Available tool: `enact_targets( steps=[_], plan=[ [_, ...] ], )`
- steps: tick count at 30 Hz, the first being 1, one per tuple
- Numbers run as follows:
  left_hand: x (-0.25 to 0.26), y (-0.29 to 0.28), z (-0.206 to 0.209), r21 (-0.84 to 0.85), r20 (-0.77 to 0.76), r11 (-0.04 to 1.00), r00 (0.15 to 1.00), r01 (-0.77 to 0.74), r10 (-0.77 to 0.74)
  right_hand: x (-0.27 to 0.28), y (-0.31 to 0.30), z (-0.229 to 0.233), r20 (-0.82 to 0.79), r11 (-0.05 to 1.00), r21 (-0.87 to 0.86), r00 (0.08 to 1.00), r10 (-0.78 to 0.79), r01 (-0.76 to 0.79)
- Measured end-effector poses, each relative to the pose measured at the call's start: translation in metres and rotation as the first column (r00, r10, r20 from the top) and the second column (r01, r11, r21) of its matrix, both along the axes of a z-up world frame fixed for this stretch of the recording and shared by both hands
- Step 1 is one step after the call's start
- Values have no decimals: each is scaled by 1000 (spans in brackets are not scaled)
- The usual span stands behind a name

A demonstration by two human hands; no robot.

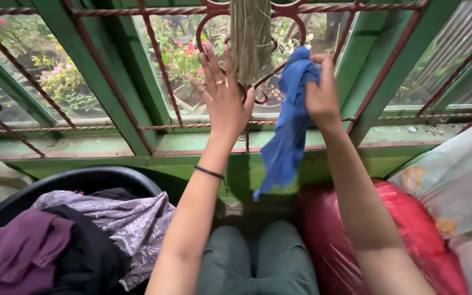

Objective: Wiping window bars and glass with a blue cloth and organizing laundry.

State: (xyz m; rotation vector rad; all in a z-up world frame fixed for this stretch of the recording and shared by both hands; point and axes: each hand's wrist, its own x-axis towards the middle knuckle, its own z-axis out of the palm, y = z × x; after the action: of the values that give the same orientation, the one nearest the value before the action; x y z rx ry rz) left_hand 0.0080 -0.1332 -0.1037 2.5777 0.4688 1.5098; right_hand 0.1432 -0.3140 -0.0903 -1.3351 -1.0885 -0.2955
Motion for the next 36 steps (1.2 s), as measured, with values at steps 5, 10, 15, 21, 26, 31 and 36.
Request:
enact_targets(
  steps=[5,10,15,21,26,31,36],
  plan=[
    [11,4,-24,-30,-40,998,997,-63,62,-3,11,0,-176,977,37,961,215,-212],
    [18,9,-24,-17,-21,992,992,-127,126,-17,28,11,143,982,129,978,-154,136],
    [28,13,-22,-57,-41,983,984,-174,172,-3,54,-21,547,950,59,786,-287,305],
    [22,14,31,-1,57,989,987,-147,147,-6,38,65,596,685,-111,600,-533,720],
    [50,38,59,199,38,916,936,-350,349,18,41,88,623,624,-213,597,-506,752],
    [44,34,59,309,-56,801,831,-512,553,31,38,64,666,570,-156,512,-543,806],
    [42,36,66,293,-20,808,842,-510,539,34,37,65,727,575,-65,433,-533,816]
  ],
)
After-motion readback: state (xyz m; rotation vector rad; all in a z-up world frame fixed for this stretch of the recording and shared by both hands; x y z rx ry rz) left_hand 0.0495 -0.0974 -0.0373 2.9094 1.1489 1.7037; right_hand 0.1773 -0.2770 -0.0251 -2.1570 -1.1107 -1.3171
